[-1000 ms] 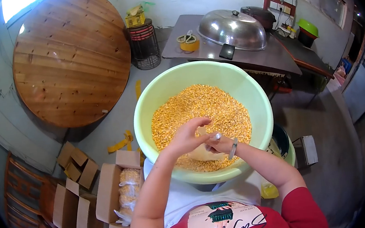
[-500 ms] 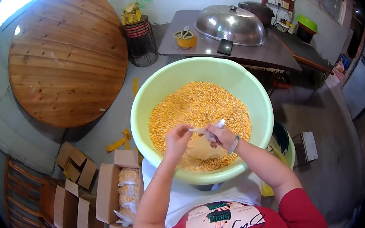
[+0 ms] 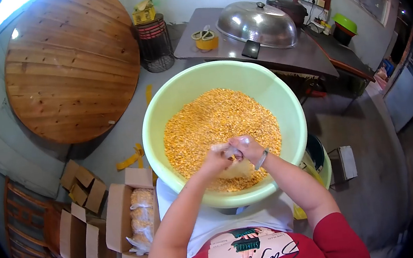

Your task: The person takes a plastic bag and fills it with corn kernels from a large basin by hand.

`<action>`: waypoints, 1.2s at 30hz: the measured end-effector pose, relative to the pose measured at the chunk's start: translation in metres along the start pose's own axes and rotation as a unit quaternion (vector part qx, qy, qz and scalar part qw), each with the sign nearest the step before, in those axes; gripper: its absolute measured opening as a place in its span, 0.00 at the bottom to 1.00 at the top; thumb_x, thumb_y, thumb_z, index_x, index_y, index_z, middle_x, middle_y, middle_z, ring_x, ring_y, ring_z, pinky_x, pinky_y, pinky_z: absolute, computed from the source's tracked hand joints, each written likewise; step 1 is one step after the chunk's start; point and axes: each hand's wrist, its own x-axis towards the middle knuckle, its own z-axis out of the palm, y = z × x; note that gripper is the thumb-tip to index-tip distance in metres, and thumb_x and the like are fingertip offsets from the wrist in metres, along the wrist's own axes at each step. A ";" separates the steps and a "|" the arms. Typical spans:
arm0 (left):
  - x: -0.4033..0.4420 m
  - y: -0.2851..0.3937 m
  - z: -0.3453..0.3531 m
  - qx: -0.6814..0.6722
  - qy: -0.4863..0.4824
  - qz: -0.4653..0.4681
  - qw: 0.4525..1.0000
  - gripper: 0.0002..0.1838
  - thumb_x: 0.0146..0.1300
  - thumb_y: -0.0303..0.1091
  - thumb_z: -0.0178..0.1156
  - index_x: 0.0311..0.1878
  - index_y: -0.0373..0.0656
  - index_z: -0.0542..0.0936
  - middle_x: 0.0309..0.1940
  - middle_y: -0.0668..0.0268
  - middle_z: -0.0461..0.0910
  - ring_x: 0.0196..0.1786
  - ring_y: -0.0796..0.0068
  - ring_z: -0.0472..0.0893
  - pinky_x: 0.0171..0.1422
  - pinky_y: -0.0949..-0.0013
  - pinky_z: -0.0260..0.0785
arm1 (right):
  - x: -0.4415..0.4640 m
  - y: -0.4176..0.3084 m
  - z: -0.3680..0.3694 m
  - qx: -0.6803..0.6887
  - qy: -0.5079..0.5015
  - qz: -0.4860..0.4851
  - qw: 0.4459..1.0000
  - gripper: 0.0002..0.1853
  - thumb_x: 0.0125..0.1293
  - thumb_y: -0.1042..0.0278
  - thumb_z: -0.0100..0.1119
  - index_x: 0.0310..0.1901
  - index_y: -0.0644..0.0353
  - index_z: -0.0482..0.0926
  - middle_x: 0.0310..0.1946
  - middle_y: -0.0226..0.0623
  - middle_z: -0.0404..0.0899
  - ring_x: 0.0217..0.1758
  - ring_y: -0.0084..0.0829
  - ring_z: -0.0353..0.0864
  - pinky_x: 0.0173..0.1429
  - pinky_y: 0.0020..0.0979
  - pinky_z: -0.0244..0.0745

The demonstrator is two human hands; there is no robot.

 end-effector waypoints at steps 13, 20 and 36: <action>0.009 -0.021 -0.016 -0.216 0.122 -0.081 0.965 0.11 0.53 0.25 0.55 0.41 0.37 0.75 0.24 0.68 0.73 0.27 0.78 0.72 0.33 0.74 0.67 | -0.003 -0.005 -0.004 -0.013 -0.016 -0.003 1.000 0.06 0.54 0.75 0.60 0.34 0.66 0.80 0.26 0.35 0.79 0.28 0.22 0.77 0.33 0.22 0.72; 0.009 -0.016 -0.015 -0.192 0.074 -0.099 0.974 0.11 0.54 0.26 0.53 0.42 0.39 0.76 0.26 0.68 0.74 0.28 0.78 0.72 0.34 0.75 0.67 | 0.007 0.015 -0.010 -0.456 0.095 -0.283 0.839 0.07 0.48 0.78 0.62 0.30 0.55 0.83 0.25 0.35 0.79 0.27 0.28 0.79 0.31 0.24 0.73; 0.013 -0.027 -0.018 0.310 0.315 0.006 0.897 0.11 0.50 0.38 0.59 0.32 0.42 0.81 0.24 0.60 0.79 0.29 0.65 0.79 0.36 0.65 0.71 | 0.011 0.012 -0.004 -0.211 0.116 -0.202 0.949 0.06 0.58 0.67 0.55 0.29 0.57 0.81 0.27 0.37 0.78 0.27 0.31 0.76 0.34 0.29 0.71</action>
